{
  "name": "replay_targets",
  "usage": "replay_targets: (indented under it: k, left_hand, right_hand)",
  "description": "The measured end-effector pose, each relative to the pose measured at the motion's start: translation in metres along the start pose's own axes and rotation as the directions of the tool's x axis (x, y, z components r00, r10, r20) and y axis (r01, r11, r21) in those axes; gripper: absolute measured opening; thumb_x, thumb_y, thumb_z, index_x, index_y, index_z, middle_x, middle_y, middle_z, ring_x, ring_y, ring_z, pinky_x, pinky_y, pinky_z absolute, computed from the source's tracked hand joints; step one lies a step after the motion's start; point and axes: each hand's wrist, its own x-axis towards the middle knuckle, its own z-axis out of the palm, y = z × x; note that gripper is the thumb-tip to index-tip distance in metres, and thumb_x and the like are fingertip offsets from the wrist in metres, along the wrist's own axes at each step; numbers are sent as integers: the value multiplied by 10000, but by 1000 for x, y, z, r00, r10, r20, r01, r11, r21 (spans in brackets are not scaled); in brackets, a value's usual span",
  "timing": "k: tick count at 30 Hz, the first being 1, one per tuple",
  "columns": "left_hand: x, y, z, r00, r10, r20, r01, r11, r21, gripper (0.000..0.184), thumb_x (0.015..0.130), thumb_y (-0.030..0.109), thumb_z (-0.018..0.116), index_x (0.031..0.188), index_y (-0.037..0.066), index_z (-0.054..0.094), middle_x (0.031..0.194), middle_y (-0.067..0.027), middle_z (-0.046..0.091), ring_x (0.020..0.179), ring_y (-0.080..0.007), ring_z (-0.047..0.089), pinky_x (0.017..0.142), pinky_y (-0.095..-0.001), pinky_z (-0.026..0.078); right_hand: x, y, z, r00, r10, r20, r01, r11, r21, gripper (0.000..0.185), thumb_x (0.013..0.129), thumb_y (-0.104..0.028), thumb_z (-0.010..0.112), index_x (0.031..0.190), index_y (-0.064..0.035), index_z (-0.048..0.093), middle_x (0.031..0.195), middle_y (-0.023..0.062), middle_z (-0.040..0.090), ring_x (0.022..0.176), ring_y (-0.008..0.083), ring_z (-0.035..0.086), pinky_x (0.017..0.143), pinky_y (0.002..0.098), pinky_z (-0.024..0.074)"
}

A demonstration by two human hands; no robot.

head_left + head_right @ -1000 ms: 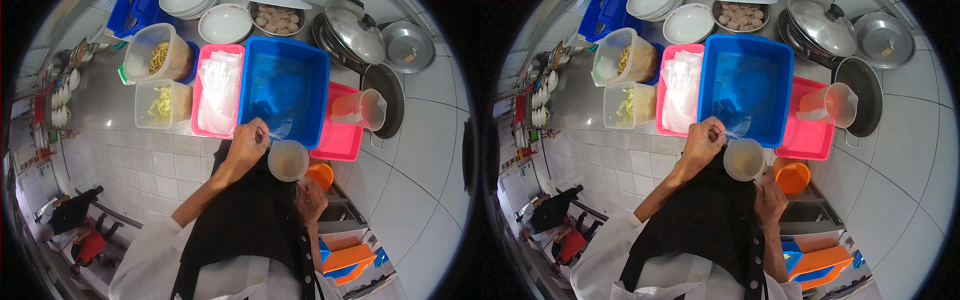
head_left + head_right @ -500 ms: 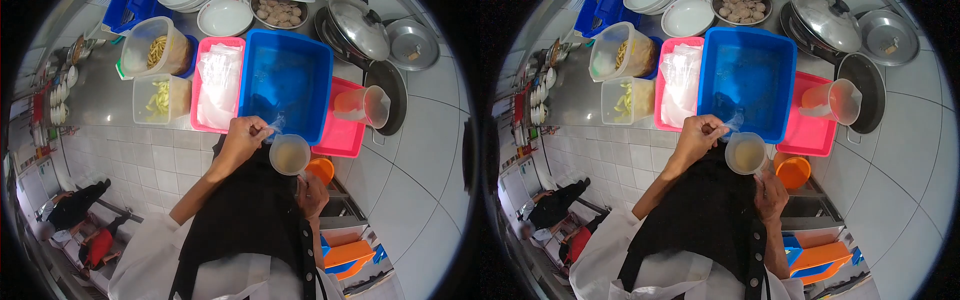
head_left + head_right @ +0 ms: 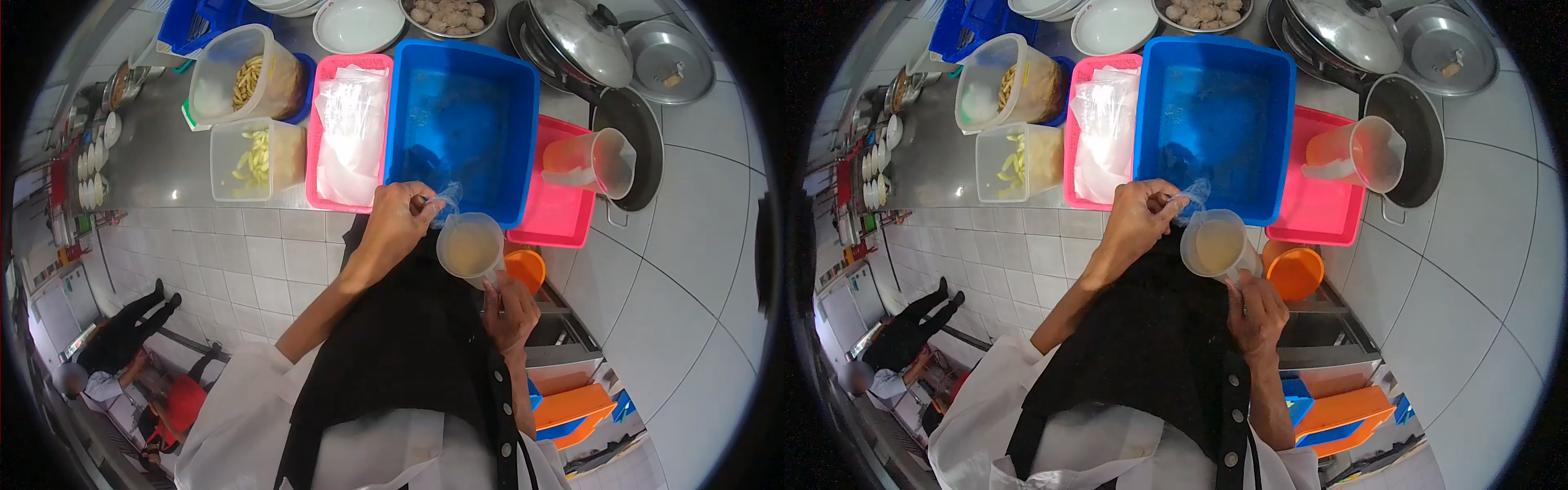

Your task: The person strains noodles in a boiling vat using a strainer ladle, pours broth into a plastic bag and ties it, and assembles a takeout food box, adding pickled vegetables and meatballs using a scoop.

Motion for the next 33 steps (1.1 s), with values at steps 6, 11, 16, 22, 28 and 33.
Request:
replay_targets:
  k: [6, 11, 16, 22, 28, 33]
  left_hand:
    - [0, -4, 0, 999, 18, 51, -19, 1000, 15, 155, 827, 112, 690, 832, -41, 664, 628, -70, 621, 514, -97, 554, 475, -260, 435]
    - [-2, -6, -2, 993, 68, 101, -60, 995, -82, 103, 837, 50, 659, 890, -38, 653, 789, -79, 656, 694, -115, 622, 662, -285, 518]
    - [-5, -12, 0, 990, 37, 139, -7, 977, -212, 123, 850, -7, 626, 965, -49, 622, 845, -91, 653, 767, -132, 640, 718, -276, 528]
    - [-3, -16, 5, 997, 1, 74, 17, 969, -245, 136, 857, -10, 621, 978, -68, 599, 809, -96, 639, 716, -135, 641, 649, -254, 521]
    - [-3, -17, 6, 999, -4, 35, 12, 976, -215, 122, 859, -11, 617, 961, -77, 602, 788, -92, 630, 690, -125, 624, 615, -249, 502]
    - [-4, -16, 5, 1000, 6, 25, -1, 983, -186, 118, 869, -11, 601, 965, -81, 601, 786, -91, 629, 671, -117, 603, 612, -251, 494]
  right_hand:
    - [7, -3, 0, 999, -44, -19, 43, 998, -47, 202, 798, -86, 711, 955, 14, 633, 773, 152, 654, 695, 242, 669, 568, 325, 547]
    - [8, -4, 2, 998, -54, -30, 52, 996, -73, 201, 803, -93, 707, 955, 16, 635, 766, 151, 654, 688, 241, 667, 556, 324, 544]
    - [8, -6, 1, 997, -72, -41, 68, 995, -75, 203, 806, -98, 705, 956, 20, 636, 763, 152, 657, 694, 244, 672, 563, 329, 550]
    - [9, -7, -3, 999, -31, -24, 29, 998, -64, 209, 801, -102, 711, 958, 14, 638, 777, 160, 662, 718, 252, 681, 580, 337, 561]
    - [10, -9, -9, 1000, -6, 18, 7, 998, -60, 212, 794, -113, 721, 947, 8, 640, 760, 154, 660, 728, 255, 685, 606, 346, 576]
    - [14, -13, -13, 998, -61, 19, 62, 994, -93, 196, 791, -98, 716, 930, 12, 633, 754, 144, 655, 697, 243, 673, 584, 330, 564]
